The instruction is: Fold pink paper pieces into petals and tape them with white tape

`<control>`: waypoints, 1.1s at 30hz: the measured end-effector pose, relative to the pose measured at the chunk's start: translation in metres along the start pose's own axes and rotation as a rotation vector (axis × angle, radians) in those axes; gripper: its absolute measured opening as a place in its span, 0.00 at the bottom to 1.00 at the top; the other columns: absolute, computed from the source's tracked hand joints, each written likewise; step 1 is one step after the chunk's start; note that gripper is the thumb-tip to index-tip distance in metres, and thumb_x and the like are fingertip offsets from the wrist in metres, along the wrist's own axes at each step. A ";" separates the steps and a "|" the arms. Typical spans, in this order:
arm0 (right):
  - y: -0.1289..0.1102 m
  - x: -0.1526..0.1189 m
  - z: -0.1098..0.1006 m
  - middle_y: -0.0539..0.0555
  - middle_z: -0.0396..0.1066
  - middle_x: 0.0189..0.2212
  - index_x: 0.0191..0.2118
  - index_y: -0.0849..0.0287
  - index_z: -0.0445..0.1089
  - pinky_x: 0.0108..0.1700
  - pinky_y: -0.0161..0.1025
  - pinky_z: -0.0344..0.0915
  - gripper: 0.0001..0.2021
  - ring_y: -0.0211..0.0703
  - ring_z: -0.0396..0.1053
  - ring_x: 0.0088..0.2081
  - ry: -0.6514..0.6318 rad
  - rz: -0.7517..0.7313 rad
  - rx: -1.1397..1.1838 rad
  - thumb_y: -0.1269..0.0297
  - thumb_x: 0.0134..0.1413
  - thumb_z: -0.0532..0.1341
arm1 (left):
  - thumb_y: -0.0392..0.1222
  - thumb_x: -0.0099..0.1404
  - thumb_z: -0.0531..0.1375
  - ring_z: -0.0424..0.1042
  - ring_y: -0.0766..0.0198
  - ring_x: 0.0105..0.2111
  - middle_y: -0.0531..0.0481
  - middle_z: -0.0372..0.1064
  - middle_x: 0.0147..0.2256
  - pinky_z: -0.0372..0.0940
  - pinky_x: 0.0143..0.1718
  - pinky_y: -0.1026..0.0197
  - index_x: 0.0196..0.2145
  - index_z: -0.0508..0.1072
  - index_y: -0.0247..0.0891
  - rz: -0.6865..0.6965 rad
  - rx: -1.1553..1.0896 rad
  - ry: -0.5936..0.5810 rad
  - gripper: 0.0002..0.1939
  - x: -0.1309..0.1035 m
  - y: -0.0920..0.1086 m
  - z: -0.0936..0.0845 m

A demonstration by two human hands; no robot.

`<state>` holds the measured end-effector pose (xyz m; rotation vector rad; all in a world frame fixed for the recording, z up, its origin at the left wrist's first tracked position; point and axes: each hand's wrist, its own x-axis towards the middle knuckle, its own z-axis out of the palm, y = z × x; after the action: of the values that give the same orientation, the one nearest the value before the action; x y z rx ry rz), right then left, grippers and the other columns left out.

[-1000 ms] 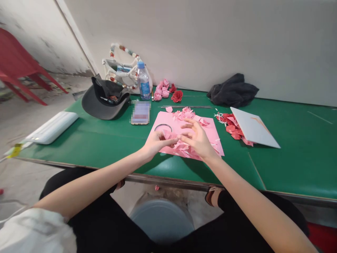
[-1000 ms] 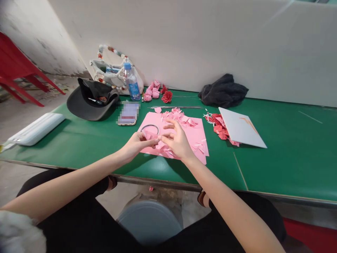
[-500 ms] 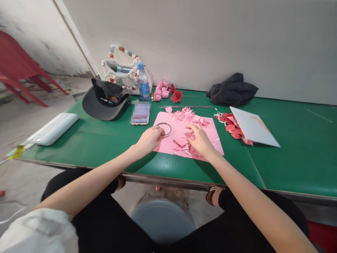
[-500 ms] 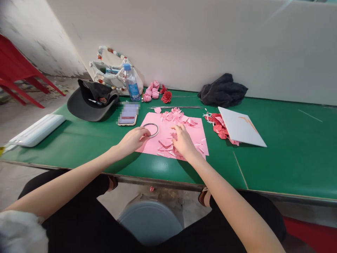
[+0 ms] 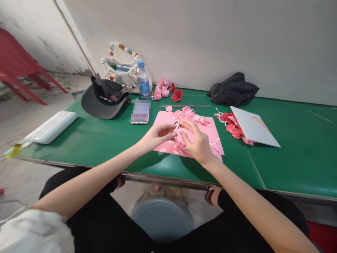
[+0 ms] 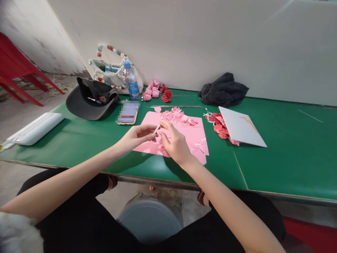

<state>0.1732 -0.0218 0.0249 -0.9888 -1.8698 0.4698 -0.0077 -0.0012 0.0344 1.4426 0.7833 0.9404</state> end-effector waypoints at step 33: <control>0.001 -0.005 0.010 0.51 0.74 0.34 0.47 0.53 0.63 0.44 0.46 0.64 0.11 0.46 0.71 0.39 0.104 -0.200 -0.295 0.72 0.59 0.58 | 0.41 0.61 0.61 0.72 0.62 0.32 0.45 0.77 0.35 0.64 0.34 0.62 0.37 0.80 0.35 0.135 0.460 0.191 0.10 -0.003 -0.013 -0.001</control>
<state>0.1658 -0.0247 0.0166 -0.9823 -1.9531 0.0218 -0.0093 -0.0017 0.0212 1.8385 1.1056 1.0565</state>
